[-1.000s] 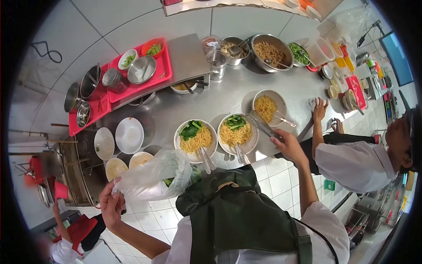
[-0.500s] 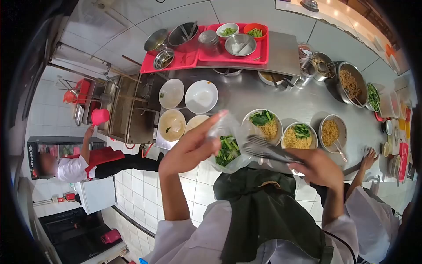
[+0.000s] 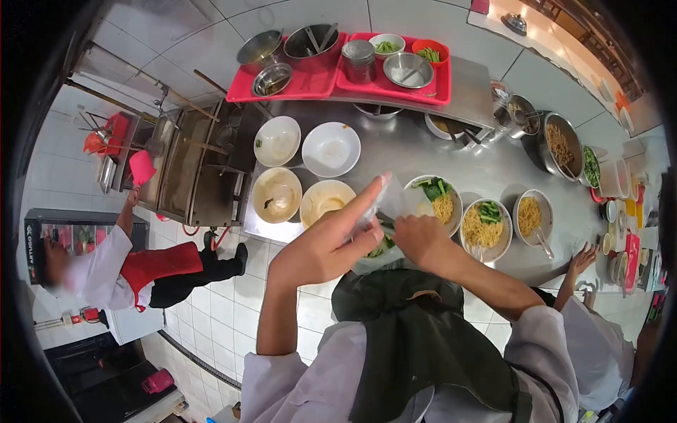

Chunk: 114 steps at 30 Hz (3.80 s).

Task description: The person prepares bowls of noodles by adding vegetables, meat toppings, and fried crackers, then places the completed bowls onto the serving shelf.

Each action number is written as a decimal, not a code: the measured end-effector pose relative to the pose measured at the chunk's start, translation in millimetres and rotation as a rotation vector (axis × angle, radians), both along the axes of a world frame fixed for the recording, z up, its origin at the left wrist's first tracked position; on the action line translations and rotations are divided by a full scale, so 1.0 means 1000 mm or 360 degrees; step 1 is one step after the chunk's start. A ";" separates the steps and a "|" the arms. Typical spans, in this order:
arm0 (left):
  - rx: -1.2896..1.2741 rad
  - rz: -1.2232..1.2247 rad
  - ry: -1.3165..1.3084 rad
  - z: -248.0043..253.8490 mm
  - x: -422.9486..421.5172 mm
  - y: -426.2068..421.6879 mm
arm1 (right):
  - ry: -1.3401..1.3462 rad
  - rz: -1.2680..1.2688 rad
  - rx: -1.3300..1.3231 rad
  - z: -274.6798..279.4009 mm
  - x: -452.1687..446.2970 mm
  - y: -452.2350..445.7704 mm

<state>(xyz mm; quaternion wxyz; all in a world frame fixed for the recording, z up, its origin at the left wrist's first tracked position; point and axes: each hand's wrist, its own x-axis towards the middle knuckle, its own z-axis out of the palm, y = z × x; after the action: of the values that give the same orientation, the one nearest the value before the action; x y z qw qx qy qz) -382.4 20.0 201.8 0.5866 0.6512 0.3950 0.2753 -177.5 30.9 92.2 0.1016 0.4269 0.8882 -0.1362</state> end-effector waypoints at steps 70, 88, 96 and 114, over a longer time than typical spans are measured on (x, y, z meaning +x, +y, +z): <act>-0.0173 0.0388 0.0092 -0.007 0.009 0.008 | 0.0544 -0.1545 -0.0369 0.101 0.317 -0.042; 0.0060 -0.0082 -0.0032 -0.007 -0.026 -0.007 | -0.0148 -0.0040 -0.0709 -0.008 -0.030 0.016; -0.0046 -0.0215 -0.0003 -0.006 -0.029 -0.003 | 0.0580 -0.0184 -0.1265 -0.053 0.017 0.012; -0.0375 0.0314 0.0030 0.013 0.016 0.013 | 0.1246 -0.1039 -0.0745 0.085 0.228 -0.076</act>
<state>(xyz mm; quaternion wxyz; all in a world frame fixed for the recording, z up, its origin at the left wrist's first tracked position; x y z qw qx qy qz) -366.5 32.6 214.6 0.6253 0.5384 0.4922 0.2772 50.2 -45.2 176.8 -0.1912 0.5632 0.6274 -0.5025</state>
